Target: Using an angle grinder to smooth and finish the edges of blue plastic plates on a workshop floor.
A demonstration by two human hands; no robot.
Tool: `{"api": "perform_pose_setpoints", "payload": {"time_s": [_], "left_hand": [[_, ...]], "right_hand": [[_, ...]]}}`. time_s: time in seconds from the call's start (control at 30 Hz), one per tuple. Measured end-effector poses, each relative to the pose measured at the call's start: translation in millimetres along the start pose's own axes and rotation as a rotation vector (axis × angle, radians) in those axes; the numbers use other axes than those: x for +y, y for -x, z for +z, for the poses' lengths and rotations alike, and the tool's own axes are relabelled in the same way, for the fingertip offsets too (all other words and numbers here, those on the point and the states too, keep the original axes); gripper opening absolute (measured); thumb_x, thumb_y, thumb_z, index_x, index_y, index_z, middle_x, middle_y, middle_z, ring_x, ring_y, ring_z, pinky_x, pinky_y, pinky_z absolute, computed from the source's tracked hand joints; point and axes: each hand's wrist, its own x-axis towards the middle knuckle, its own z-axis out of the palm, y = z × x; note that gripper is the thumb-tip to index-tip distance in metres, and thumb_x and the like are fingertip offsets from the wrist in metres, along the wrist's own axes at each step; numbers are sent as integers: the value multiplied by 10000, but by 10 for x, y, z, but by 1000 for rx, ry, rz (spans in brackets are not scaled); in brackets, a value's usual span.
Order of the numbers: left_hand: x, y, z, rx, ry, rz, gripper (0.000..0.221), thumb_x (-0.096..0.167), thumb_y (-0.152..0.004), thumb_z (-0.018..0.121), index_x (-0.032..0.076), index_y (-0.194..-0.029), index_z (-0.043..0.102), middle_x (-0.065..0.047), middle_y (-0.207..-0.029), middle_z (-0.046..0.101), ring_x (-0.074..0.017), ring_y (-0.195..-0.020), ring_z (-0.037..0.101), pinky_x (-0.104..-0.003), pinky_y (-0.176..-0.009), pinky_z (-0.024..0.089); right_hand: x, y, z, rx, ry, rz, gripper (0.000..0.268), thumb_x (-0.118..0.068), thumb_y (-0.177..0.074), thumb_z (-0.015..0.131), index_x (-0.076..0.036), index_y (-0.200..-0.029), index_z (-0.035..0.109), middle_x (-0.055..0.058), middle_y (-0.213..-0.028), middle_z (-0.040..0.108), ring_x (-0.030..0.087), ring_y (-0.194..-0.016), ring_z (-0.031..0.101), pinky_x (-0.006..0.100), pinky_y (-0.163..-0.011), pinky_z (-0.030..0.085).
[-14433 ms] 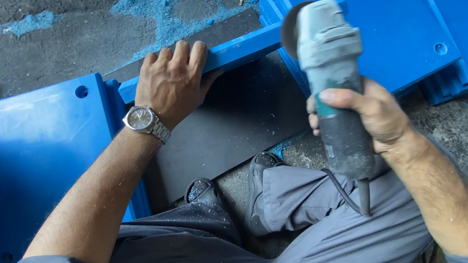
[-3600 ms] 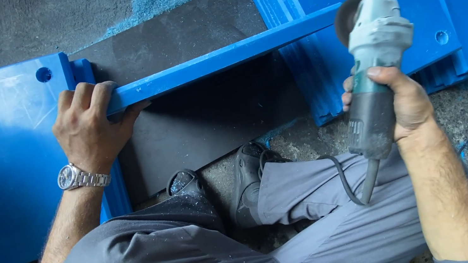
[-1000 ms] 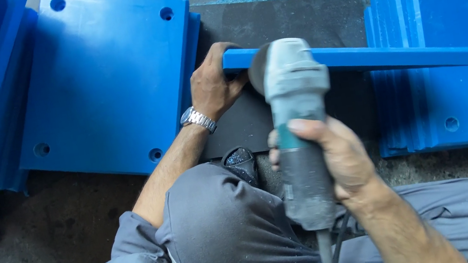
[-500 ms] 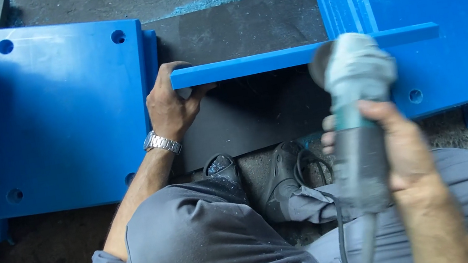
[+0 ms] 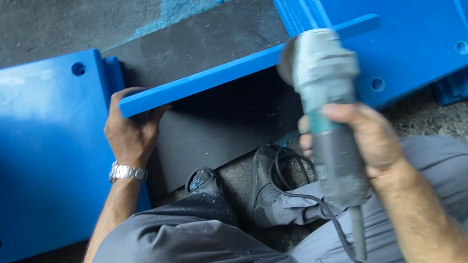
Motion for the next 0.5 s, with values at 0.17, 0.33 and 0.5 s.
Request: {"api": "perform_pose_setpoints", "payload": {"time_s": [0.17,0.33,0.5], "left_hand": [[-24,25,-17,-22,-36,-57,511,345,-829,930,98,-1185,660,-116,-1052,761,-275,-866,753,-385,-712,593],[-45,40,-29,-48,-32,-83,510,361,-849,915,95,-1198,654,-123,-1044,758,-261,-865,754,-378,-699,596],[-140,62,-4,-45,-49,-33,534,348,-872,912,86,-1239,627,-139,-1072,752,-272,-910,753,-382,-730,604]], "right_hand": [[6,-99,161,-137,98,41,552,-304,-843,742,67,-1212,566,167,-921,705,220,-753,730,363,-667,634],[-116,-173,-211,-71,24,43,542,-306,-842,730,88,-1182,576,176,-911,706,241,-734,730,376,-666,646],[-398,-327,-945,8,-81,-30,530,-335,-883,677,55,-1221,555,168,-942,702,241,-772,722,375,-704,631]]}}
